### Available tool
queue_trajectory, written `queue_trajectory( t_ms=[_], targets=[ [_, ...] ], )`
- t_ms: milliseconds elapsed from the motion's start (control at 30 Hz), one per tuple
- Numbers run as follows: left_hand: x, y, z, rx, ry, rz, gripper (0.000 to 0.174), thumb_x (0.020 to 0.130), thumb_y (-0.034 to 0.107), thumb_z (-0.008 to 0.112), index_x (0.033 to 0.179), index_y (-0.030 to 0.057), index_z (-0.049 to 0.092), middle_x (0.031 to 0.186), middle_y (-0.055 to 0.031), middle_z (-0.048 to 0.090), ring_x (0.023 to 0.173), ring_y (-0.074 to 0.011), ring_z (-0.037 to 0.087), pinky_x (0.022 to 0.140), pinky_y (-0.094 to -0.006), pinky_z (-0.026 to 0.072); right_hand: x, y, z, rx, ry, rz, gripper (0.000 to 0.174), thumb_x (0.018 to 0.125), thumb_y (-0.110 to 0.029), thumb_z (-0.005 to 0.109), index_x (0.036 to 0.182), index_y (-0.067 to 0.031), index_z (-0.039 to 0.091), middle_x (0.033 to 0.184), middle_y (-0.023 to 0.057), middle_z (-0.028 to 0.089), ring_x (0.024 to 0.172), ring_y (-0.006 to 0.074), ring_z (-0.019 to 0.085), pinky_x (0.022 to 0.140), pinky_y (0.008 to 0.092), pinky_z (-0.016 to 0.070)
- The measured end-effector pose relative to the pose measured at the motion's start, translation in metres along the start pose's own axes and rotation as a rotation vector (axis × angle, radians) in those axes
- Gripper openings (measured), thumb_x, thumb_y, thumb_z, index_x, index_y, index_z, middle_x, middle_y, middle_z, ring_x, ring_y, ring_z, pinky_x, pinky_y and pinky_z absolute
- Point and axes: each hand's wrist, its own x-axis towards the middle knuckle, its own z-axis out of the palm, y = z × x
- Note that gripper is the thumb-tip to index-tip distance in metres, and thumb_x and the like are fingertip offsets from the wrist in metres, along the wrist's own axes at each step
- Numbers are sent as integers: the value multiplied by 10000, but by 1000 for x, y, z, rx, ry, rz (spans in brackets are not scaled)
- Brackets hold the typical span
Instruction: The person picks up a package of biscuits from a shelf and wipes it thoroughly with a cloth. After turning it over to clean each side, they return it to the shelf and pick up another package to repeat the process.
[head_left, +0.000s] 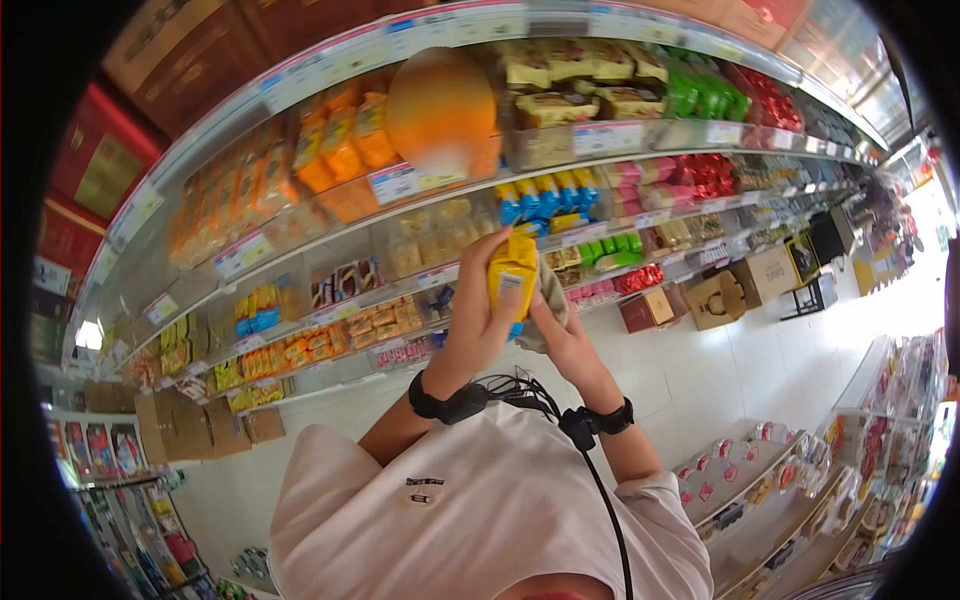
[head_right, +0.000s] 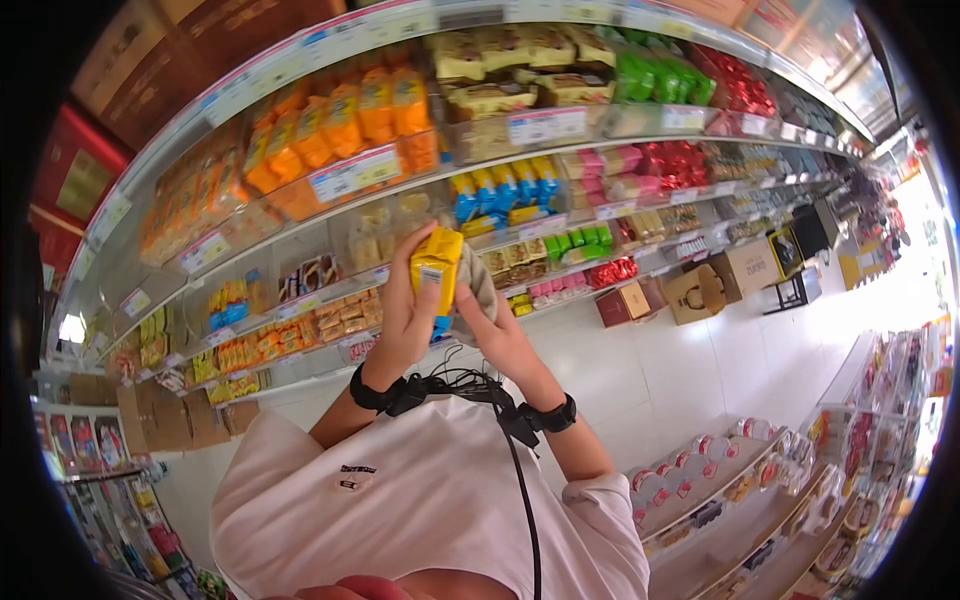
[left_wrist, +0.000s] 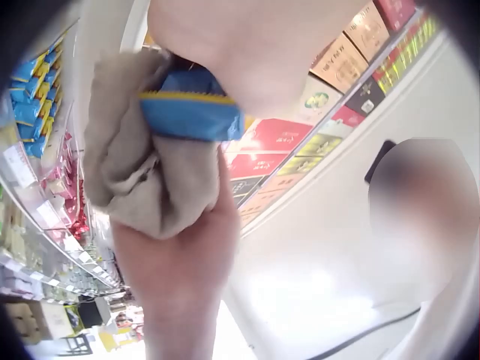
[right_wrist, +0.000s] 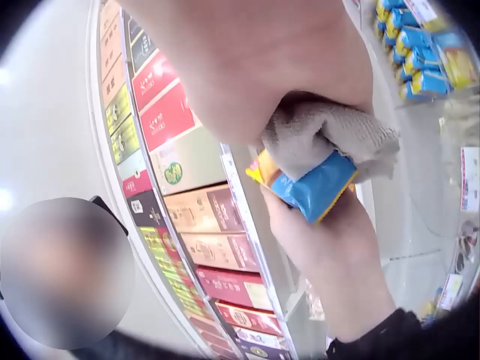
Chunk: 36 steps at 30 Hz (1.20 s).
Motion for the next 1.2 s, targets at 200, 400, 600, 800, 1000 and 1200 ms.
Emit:
queue_trajectory(
  t_ms=[200, 400, 600, 800, 1000, 1200],
  targets=[
    [-5, 25, -79, 192, -69, -105, 705, 839, 194, 767, 1445, 32, 446, 1197, -127, 535, 1172, -255, 524, 1031, -358, 389, 16, 13, 41, -116, -75, 80, 409, 1019, -204, 589, 1360, 11, 520, 1211, 23, 622, 1089, 73, 554, 928, 249, 463],
    [-36, 27, -167, -284, -42, -489, 576, 945, 191, 669, 1455, 33, 453, 1347, -75, 541, 1240, -168, 511, 1038, -318, 411, 26, 39, 78, -137, -26, 170, 471, 1010, -248, 610, 1396, 0, 505, 1265, 31, 617, 1108, 89, 573, 916, 243, 474],
    [-69, -1, -260, -339, 164, -521, 481, 1022, 244, 553, 1444, 35, 459, 1302, -71, 583, 1142, -139, 594, 948, -263, 480, 33, 57, 89, -93, 124, 225, 464, 987, -216, 642, 1387, -21, 510, 1303, 69, 591, 1181, 162, 584, 967, 295, 489],
    [-114, -87, -340, -360, 825, -514, 697, 935, 248, 659, 1492, -18, 336, 1352, -119, 529, 1165, -169, 567, 984, -287, 457, 38, 68, 96, -10, 237, 209, 439, 991, -187, 634, 1383, -30, 515, 1327, 67, 585, 1208, 172, 574, 984, 323, 487],
    [-126, -133, -405, 44, 931, -385, 813, 810, 145, 732, 1456, -64, 286, 1314, -157, 533, 1123, -237, 590, 931, -324, 492, 37, 74, 98, -54, 229, 164, 418, 997, -166, 619, 1381, -34, 520, 1324, 62, 589, 1205, 175, 576, 981, 324, 489],
    [-125, -164, -443, 625, 824, -503, 705, 769, 131, 754, 1329, -80, 382, 1090, -233, 659, 1004, -346, 675, 838, -386, 527, 35, 77, 97, 13, 258, 161, 458, 959, -80, 650, 1398, -30, 528, 1355, 103, 565, 1259, 222, 540, 1010, 331, 474]
  ],
)
